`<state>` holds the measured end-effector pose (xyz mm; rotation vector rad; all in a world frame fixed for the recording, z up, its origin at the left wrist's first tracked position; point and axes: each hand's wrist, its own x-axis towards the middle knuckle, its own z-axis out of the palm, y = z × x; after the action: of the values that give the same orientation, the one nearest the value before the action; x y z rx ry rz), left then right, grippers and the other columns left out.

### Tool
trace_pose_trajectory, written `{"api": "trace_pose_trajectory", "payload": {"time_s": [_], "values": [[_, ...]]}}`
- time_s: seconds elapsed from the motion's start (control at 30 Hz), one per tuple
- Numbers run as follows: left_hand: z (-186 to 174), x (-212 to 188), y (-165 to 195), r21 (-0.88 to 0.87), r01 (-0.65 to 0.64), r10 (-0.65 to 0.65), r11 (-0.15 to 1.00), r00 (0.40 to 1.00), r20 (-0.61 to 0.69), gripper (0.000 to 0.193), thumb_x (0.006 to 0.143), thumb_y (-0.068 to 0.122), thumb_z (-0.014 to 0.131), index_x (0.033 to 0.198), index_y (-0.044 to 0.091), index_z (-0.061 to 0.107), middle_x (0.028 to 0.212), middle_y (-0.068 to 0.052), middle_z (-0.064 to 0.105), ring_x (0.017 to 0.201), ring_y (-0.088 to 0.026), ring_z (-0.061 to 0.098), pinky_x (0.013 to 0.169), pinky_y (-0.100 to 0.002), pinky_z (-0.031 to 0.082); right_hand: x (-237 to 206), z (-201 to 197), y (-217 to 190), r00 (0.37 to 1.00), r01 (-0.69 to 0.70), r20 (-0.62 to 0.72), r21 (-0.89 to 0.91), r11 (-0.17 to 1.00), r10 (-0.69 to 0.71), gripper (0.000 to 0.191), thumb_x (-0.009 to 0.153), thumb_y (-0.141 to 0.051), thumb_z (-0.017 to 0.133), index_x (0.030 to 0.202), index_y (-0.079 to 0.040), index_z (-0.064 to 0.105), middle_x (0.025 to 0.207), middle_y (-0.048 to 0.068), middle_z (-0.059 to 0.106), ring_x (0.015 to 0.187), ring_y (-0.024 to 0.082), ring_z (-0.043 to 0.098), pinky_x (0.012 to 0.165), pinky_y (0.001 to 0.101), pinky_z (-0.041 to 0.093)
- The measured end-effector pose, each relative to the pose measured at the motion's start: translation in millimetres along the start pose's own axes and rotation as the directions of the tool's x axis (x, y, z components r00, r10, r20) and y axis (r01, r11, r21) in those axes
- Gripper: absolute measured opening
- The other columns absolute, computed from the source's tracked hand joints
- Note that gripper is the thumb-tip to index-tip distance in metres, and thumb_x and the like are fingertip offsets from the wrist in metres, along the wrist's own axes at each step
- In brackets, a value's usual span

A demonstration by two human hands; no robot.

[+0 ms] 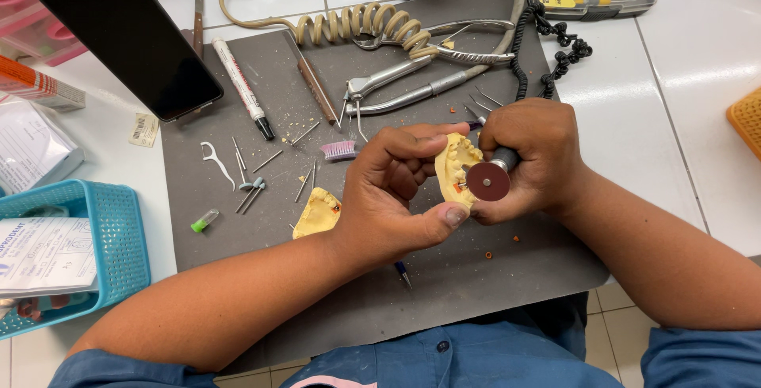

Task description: The person holds a yellow dental prosthesis in the left hand and uses a rotary grinding tool with a disc attachment in the right hand to grind and smooth the inner surface of the prosthesis. The person rotates the prosthesis to access different areas while grinding continuously.

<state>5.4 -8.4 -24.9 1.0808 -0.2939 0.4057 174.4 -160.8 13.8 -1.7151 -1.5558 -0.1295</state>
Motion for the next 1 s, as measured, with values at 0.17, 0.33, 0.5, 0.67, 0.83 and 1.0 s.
{"api": "trace_pose_trajectory", "payload": {"time_s": [0.17, 0.33, 0.5, 0.67, 0.83, 1.0], "values": [[-0.2, -0.5, 0.9, -0.006, 0.005, -0.005, 1.000, 1.000, -0.003, 0.048, 0.096, 0.003, 0.083, 0.131, 0.009, 0.051, 0.152, -0.021, 0.052, 0.135, -0.019, 0.053, 0.123, -0.038, 0.042, 0.0, -0.2, 1.1, 1.000, 0.004, -0.003, -0.003, 1.000, -0.004, 0.051, 0.058, -0.046, 0.084, 0.066, -0.009, 0.051, 0.059, 0.005, 0.048, 0.052, 0.023, 0.050, 0.052, 0.0345, 0.036], [0.2, 0.1, 0.6, 0.000, -0.005, 0.005, 1.000, 1.000, 0.000, 0.048, 0.095, 0.001, 0.082, 0.131, 0.009, 0.051, 0.151, -0.020, 0.052, 0.136, -0.019, 0.052, 0.123, -0.038, 0.041, 0.0, -0.2, 0.3, 1.000, 0.000, -0.007, -0.010, 1.000, 0.000, 0.051, 0.058, -0.047, 0.084, 0.066, -0.009, 0.051, 0.059, 0.006, 0.048, 0.052, 0.023, 0.051, 0.052, 0.0344, 0.036], [0.2, -0.4, 0.7, -0.011, 0.002, -0.001, 1.000, 1.000, 0.003, 0.049, 0.095, 0.000, 0.082, 0.132, 0.009, 0.051, 0.152, -0.020, 0.051, 0.135, -0.019, 0.052, 0.123, -0.038, 0.041, 0.5, 0.1, -0.8, 1.000, 0.008, -0.006, -0.001, 1.000, -0.008, 0.051, 0.058, -0.047, 0.084, 0.066, -0.009, 0.051, 0.058, 0.005, 0.048, 0.052, 0.023, 0.051, 0.052, 0.0341, 0.037], [0.2, -0.1, 0.0, -0.020, -0.004, 0.004, 1.000, 1.000, 0.001, 0.049, 0.095, -0.001, 0.082, 0.131, 0.010, 0.051, 0.152, -0.020, 0.051, 0.135, -0.019, 0.052, 0.122, -0.038, 0.042, 0.4, -0.1, 0.1, 1.000, -0.001, -0.007, -0.007, 1.000, 0.001, 0.050, 0.059, -0.045, 0.084, 0.066, -0.009, 0.051, 0.059, 0.006, 0.048, 0.052, 0.023, 0.051, 0.052, 0.0342, 0.037], [0.8, -0.8, 0.0, -0.011, -0.007, 0.007, 1.000, 1.000, -0.003, 0.049, 0.095, -0.002, 0.082, 0.131, 0.009, 0.051, 0.150, -0.020, 0.052, 0.139, -0.019, 0.050, 0.124, -0.039, 0.041, -0.4, -0.3, 0.4, 1.000, -0.001, -0.004, -0.009, 1.000, 0.001, 0.049, 0.059, -0.045, 0.084, 0.066, -0.009, 0.051, 0.058, 0.006, 0.048, 0.052, 0.023, 0.051, 0.052, 0.0344, 0.037], [0.6, -0.4, 0.1, -0.017, -0.004, 0.004, 1.000, 1.000, -0.002, 0.049, 0.095, -0.001, 0.082, 0.131, 0.009, 0.051, 0.151, -0.020, 0.052, 0.137, -0.019, 0.051, 0.124, -0.039, 0.042, -0.1, 0.5, 1.0, 1.000, 0.006, -0.007, -0.007, 1.000, -0.006, 0.050, 0.058, -0.045, 0.084, 0.066, -0.010, 0.050, 0.058, 0.005, 0.048, 0.052, 0.023, 0.051, 0.052, 0.0345, 0.037]]}}
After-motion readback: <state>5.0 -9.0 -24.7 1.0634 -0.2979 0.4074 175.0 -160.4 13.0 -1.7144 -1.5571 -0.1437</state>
